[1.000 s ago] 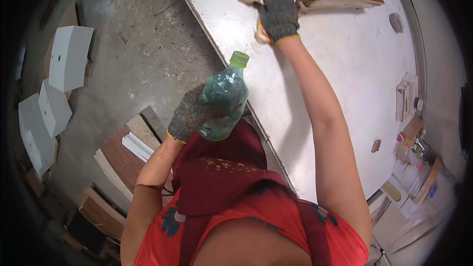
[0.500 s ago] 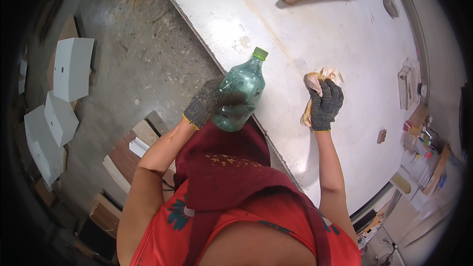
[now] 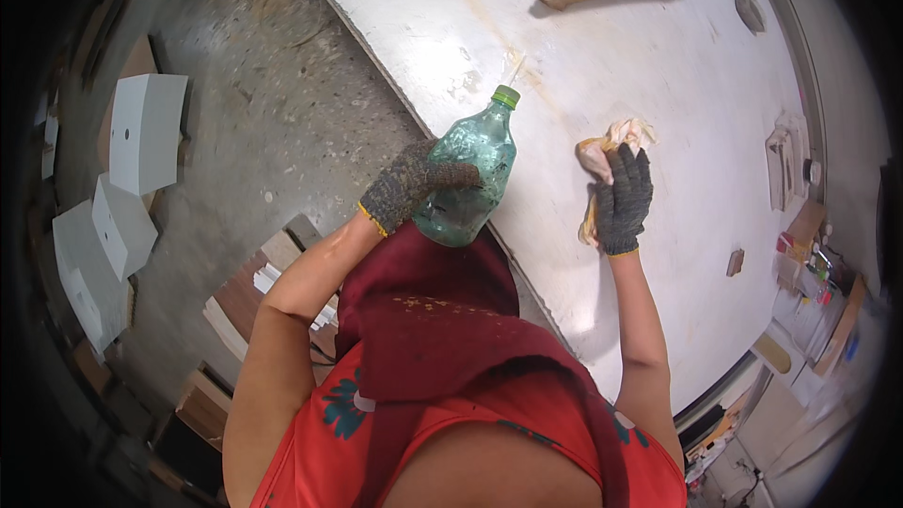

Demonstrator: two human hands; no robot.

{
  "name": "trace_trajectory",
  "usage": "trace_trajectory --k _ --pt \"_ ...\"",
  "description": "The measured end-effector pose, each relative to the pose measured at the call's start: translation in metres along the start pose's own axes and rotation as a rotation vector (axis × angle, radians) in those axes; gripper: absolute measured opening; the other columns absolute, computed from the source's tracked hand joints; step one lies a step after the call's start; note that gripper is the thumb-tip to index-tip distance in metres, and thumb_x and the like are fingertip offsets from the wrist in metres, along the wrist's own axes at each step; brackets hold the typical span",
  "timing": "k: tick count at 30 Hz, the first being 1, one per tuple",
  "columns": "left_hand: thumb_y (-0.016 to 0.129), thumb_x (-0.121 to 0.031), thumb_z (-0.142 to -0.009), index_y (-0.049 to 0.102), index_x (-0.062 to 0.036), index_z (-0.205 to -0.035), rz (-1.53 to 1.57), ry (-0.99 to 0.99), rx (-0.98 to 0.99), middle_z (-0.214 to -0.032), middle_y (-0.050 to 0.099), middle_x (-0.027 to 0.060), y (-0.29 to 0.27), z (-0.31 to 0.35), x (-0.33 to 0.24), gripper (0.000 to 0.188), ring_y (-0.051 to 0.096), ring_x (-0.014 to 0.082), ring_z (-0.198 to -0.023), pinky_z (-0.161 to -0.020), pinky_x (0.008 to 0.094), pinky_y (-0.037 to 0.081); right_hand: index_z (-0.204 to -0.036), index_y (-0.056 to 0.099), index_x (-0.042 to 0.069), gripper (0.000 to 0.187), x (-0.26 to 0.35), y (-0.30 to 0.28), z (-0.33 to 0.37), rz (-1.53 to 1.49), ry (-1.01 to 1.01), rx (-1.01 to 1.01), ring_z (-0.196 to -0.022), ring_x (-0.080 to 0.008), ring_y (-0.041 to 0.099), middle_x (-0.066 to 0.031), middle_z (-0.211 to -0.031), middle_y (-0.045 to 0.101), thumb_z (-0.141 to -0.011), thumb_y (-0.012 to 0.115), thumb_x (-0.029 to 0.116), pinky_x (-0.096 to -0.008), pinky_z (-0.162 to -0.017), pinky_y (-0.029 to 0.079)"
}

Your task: The person cleans a white tabletop by first using a duster to remove debris, then applying liquid from a bottle and wiping the surface with a cloth. They move a wooden box and other items while wiping different parts of the table.

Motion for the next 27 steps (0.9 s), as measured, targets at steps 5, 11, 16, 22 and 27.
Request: trace_trajectory --k 5,11,16,22,27 --pt "0.073 -0.024 -0.078 0.065 -0.0008 -0.104 -0.277 0.102 -0.049 -0.091 0.069 0.0077 -0.027 0.004 -0.001 0.036 0.063 0.0134 -0.083 -0.078 0.0294 0.052 -0.116 0.060 0.006 0.043 0.058 0.029 -0.040 -0.086 -0.155 0.130 -0.119 -0.0429 0.046 -0.0193 -0.125 0.055 -0.077 0.066 0.022 -0.0496 -0.099 0.037" --pt "0.076 -0.024 -0.074 0.063 -0.0023 -0.112 -0.263 0.348 -0.211 -0.102 0.068 0.0131 -0.067 0.027 0.012 0.046 0.064 0.0207 -0.095 -0.085 0.0357 0.050 -0.113 0.062 0.011 0.033 0.105 0.103 -0.201 -0.148 -0.392 -0.117 -0.115 -0.0347 0.052 -0.0148 -0.121 0.059 -0.082 0.062 0.022 -0.0456 -0.095 0.041" --pt "0.079 -0.020 -0.070 0.062 -0.0017 -0.113 -0.310 0.277 -0.256 -0.103 0.068 0.0136 -0.073 0.057 -0.015 0.050 0.064 0.0224 -0.096 -0.087 0.0361 0.049 -0.117 0.061 0.013 0.038 0.109 0.167 -0.319 0.029 -0.373 -0.203 -0.112 -0.0305 0.054 -0.0110 -0.123 0.059 -0.087 0.053 0.035 -0.0422 -0.096 0.042" --pt "0.077 -0.018 -0.072 0.062 -0.0023 -0.112 -0.155 0.272 -0.283 -0.102 0.068 0.0106 -0.085 0.068 -0.003 0.045 0.063 0.0186 -0.093 -0.086 0.0344 0.049 -0.113 0.063 0.015 0.034 0.152 0.150 -0.264 -0.289 -0.379 0.020 -0.112 -0.0298 0.056 -0.0091 -0.117 0.063 -0.082 0.064 0.029 -0.0410 -0.093 0.045" --pt "0.074 -0.013 -0.076 0.062 -0.0038 -0.112 -0.034 0.265 -0.252 -0.102 0.068 0.0077 -0.080 0.064 -0.007 0.039 0.061 0.0149 -0.093 -0.085 0.0324 0.050 -0.110 0.063 0.014 0.034 0.162 0.069 -0.111 -0.328 -0.546 0.263 -0.118 -0.0348 0.050 -0.0098 -0.123 0.057 -0.078 0.062 0.025 -0.0487 -0.092 0.042"
Point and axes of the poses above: each hand's wrist, its own z-axis away from the middle knuckle, its own y-axis out of the palm, x = y × z, the point moved 8 cm from there along -z, towards the middle knuckle
